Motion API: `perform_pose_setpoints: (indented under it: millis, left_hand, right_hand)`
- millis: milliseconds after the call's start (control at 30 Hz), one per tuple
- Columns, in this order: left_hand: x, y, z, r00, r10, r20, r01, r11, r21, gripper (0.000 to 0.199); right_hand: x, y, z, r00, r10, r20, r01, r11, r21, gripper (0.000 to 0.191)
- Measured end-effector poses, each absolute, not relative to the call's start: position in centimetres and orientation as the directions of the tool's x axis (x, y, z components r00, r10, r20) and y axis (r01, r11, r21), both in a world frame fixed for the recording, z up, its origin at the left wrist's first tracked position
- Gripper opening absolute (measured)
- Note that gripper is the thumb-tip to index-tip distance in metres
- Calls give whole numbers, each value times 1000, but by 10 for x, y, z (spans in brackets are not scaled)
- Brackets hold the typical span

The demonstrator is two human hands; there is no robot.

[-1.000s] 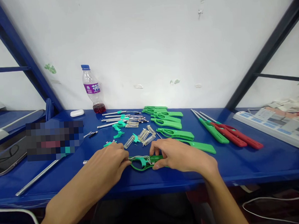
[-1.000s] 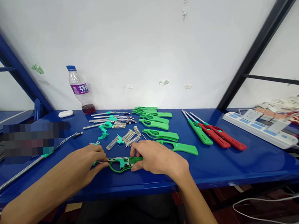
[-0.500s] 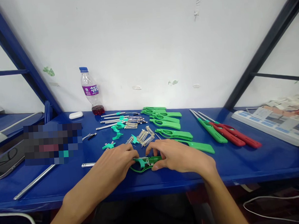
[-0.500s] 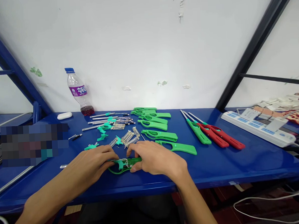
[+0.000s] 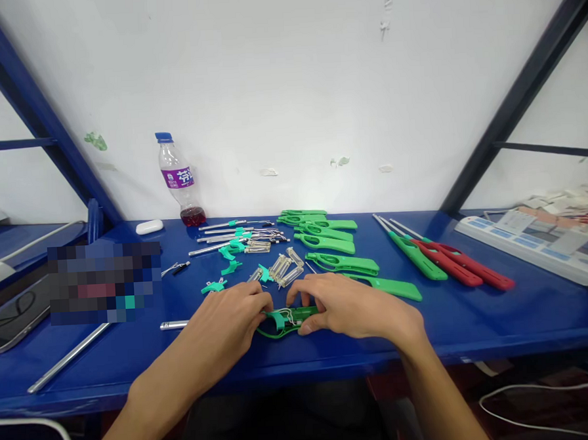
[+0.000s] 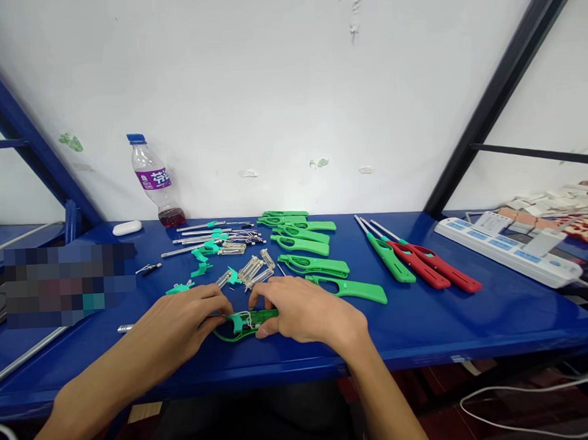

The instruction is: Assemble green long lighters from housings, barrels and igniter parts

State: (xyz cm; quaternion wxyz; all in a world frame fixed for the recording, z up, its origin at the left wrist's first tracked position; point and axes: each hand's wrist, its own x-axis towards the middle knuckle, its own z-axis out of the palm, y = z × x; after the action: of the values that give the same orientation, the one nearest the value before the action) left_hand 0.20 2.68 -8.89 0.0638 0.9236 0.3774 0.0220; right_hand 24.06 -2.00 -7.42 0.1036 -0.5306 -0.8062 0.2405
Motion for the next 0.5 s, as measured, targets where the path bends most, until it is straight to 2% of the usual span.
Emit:
perform_pose_setpoints:
  millis: [267,500]
  left_hand:
    - [7,24,-87,704,710,12,708,-703,72,19]
    - [5,23,-92,727,686,4,684,-725,76,28]
  right_hand:
    - [241,-20,-75,-422,903,-79,808,335,-484,36]
    - [237,-18,-72,-405,912,-73,808,319,-495,38]
